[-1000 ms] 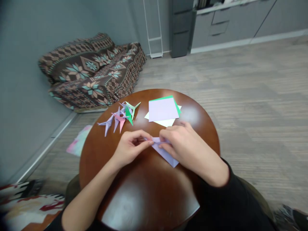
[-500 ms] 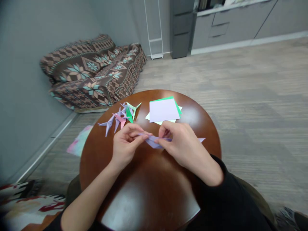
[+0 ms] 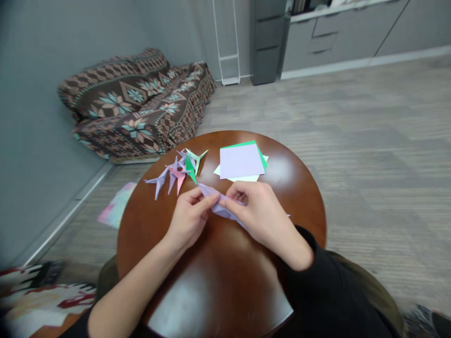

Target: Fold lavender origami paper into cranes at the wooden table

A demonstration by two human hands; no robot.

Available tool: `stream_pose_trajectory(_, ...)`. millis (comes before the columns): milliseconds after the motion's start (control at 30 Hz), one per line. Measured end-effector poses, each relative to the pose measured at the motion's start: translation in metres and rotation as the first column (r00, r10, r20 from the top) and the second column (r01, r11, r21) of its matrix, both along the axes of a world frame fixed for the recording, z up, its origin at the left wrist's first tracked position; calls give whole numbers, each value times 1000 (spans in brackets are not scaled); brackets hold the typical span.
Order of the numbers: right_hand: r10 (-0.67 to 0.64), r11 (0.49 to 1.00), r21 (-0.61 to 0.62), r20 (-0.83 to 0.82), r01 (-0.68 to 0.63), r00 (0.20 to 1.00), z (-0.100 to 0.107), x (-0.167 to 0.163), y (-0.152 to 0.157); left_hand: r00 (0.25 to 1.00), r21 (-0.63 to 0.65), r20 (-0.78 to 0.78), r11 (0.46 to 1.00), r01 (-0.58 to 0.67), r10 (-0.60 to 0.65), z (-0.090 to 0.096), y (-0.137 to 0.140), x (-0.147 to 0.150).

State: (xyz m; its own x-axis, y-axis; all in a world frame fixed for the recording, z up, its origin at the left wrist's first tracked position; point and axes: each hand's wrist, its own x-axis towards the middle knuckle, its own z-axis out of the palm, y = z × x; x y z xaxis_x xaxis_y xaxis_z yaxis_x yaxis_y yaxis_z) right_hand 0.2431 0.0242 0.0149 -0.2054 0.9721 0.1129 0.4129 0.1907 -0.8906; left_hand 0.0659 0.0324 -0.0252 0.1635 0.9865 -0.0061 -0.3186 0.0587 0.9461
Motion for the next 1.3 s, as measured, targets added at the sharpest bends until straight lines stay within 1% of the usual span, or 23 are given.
stream_pose_trajectory(67, -7, 1000, -29, -29, 6, 1000, -1, -2, 1, 1000, -15, 9, 999, -28, 28, 1, 1, 0)
stream_pose_trajectory(133, 12, 998, -56, -58, -15, 998, 0, -3, 2, 998, -36, 24, 998, -50, 51, 3, 1, 0)
stream_pose_trajectory(267, 45, 996, -70, -140, -55, 989, 1, -4, 3, 995, -77, 62, 994, -79, 84, 7, 1, 0)
stream_pose_trajectory(367, 25, 997, -66, -186, -38, 982, 0, -5, 3, 990, -96, 87, 990, -100, 108, 9, 1, 1)
stream_pose_trajectory(600, -17, 997, -75, -217, 1, 976, -4, -6, 2, 985, -135, 121, 985, -103, 119, 11, 1, 3)
stream_pose_trajectory(800, 13, 997, -73, -191, -28, 982, -2, -7, 2, 982, -143, 119, 982, -126, 144, 11, 1, 3)
stream_pose_trajectory(1100, 20, 996, -81, -49, -24, 999, -1, -4, 2, 958, -156, 157, 963, -218, 242, 14, 7, -4)
stream_pose_trajectory(1300, 41, 995, -87, -25, -43, 999, 0, -4, 1, 952, -150, 161, 960, -238, 261, 15, 7, -3)
